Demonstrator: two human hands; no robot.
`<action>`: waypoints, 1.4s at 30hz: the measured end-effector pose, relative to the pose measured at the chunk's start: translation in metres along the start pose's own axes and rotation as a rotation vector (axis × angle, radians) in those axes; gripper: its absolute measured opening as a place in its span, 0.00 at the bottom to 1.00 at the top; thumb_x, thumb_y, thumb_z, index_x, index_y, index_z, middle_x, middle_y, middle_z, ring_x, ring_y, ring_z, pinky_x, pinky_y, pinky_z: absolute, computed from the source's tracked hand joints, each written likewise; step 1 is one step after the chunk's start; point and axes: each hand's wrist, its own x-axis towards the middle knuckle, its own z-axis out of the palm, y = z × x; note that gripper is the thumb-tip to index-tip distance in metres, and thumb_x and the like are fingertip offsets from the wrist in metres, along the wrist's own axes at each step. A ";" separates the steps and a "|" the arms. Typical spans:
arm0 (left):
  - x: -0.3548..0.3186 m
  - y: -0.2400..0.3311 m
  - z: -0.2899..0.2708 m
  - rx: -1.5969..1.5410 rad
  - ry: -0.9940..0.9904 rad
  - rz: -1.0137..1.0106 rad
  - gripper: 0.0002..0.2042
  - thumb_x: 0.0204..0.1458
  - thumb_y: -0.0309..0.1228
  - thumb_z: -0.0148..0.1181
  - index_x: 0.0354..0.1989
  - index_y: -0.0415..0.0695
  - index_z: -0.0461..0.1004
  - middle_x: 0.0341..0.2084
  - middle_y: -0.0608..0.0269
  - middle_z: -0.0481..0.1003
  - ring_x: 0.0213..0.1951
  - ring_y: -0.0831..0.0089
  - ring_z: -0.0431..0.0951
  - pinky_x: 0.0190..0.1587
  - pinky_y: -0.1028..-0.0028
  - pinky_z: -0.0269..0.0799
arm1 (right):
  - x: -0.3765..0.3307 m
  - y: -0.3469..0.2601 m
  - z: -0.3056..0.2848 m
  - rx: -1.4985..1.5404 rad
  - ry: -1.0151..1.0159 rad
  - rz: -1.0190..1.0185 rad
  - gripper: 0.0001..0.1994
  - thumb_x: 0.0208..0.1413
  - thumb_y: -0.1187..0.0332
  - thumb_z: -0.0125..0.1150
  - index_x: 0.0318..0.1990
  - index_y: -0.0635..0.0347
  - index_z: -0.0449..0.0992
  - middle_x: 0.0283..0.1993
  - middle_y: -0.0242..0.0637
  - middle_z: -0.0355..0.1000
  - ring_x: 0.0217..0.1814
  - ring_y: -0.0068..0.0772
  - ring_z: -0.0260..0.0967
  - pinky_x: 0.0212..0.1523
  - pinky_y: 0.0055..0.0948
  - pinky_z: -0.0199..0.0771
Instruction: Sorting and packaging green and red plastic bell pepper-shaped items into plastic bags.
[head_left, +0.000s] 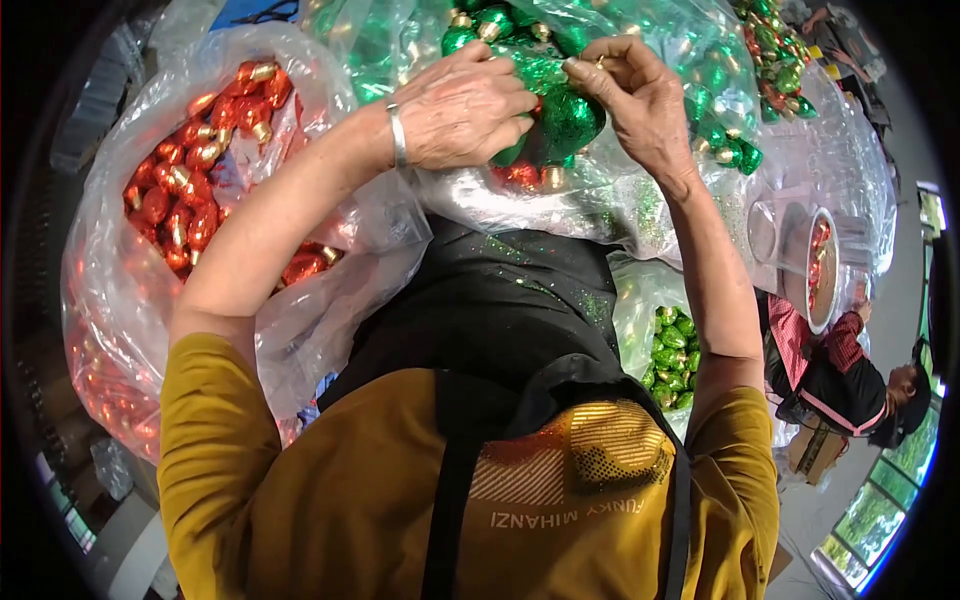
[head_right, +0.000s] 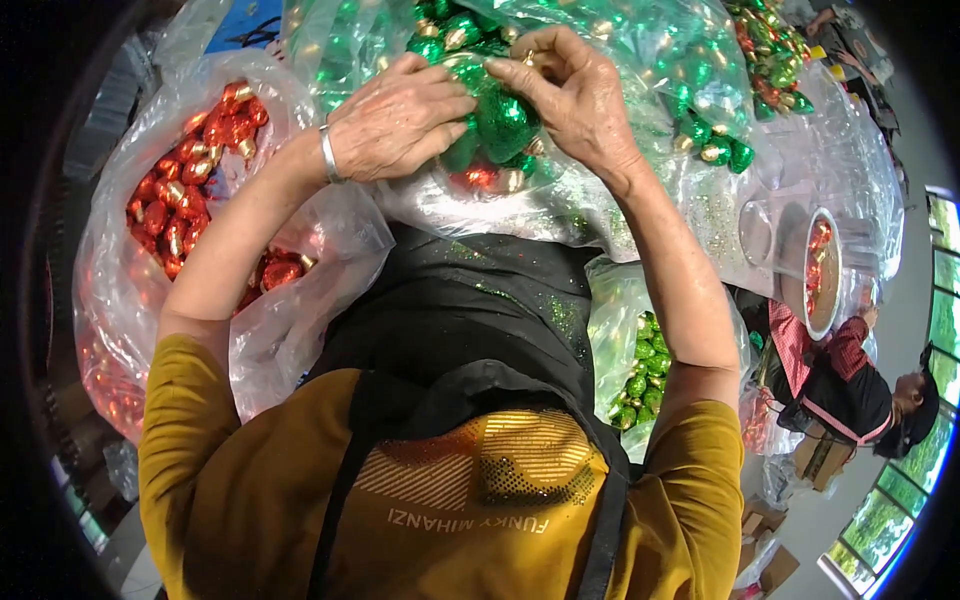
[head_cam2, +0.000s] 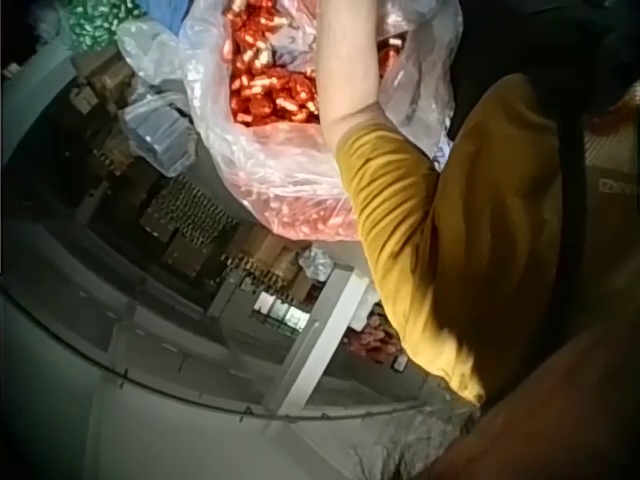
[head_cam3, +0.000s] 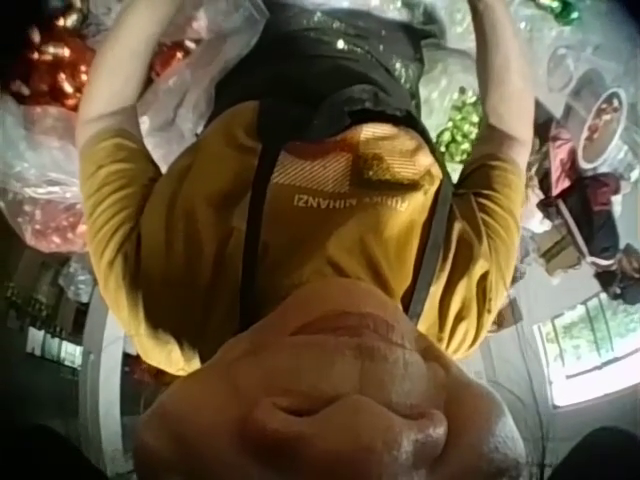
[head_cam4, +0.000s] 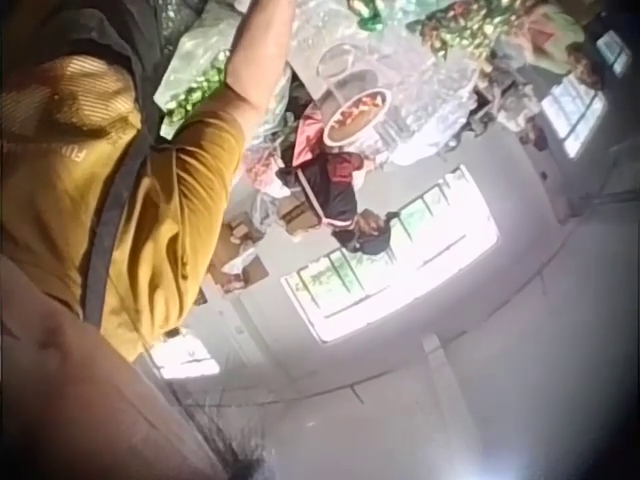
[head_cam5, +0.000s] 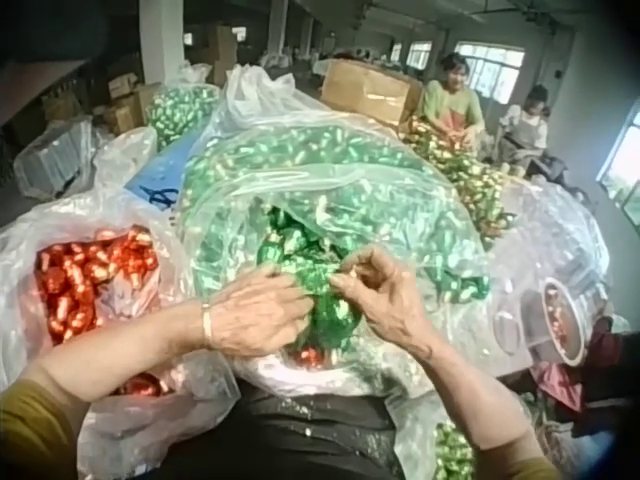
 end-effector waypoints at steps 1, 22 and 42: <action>0.000 -0.002 0.002 -0.047 -0.037 -0.019 0.14 0.53 0.34 0.48 0.40 0.37 0.73 0.35 0.54 0.73 0.44 0.62 0.70 0.55 0.65 0.55 | 0.003 -0.004 -0.007 0.032 0.073 -0.053 0.11 0.54 0.68 0.61 0.41 0.65 0.72 0.31 0.34 0.75 0.35 0.19 0.69 0.36 0.18 0.68; 0.006 0.006 0.004 -0.180 -0.007 -0.055 0.26 0.40 0.45 0.65 0.44 0.37 0.73 0.47 0.49 0.71 0.50 0.55 0.68 0.55 0.60 0.57 | -0.072 0.132 -0.183 -0.643 0.490 0.150 0.17 0.49 0.58 0.65 0.36 0.66 0.76 0.31 0.40 0.76 0.32 0.30 0.73 0.35 0.29 0.72; 0.007 0.028 -0.006 -0.016 -0.090 -0.115 0.22 0.45 0.37 0.64 0.49 0.42 0.72 0.52 0.51 0.69 0.54 0.54 0.67 0.56 0.61 0.60 | -0.439 0.296 -0.112 -1.020 -0.166 0.885 0.17 0.48 0.66 0.52 0.46 0.61 0.72 0.49 0.51 0.68 0.56 0.52 0.60 0.61 0.44 0.54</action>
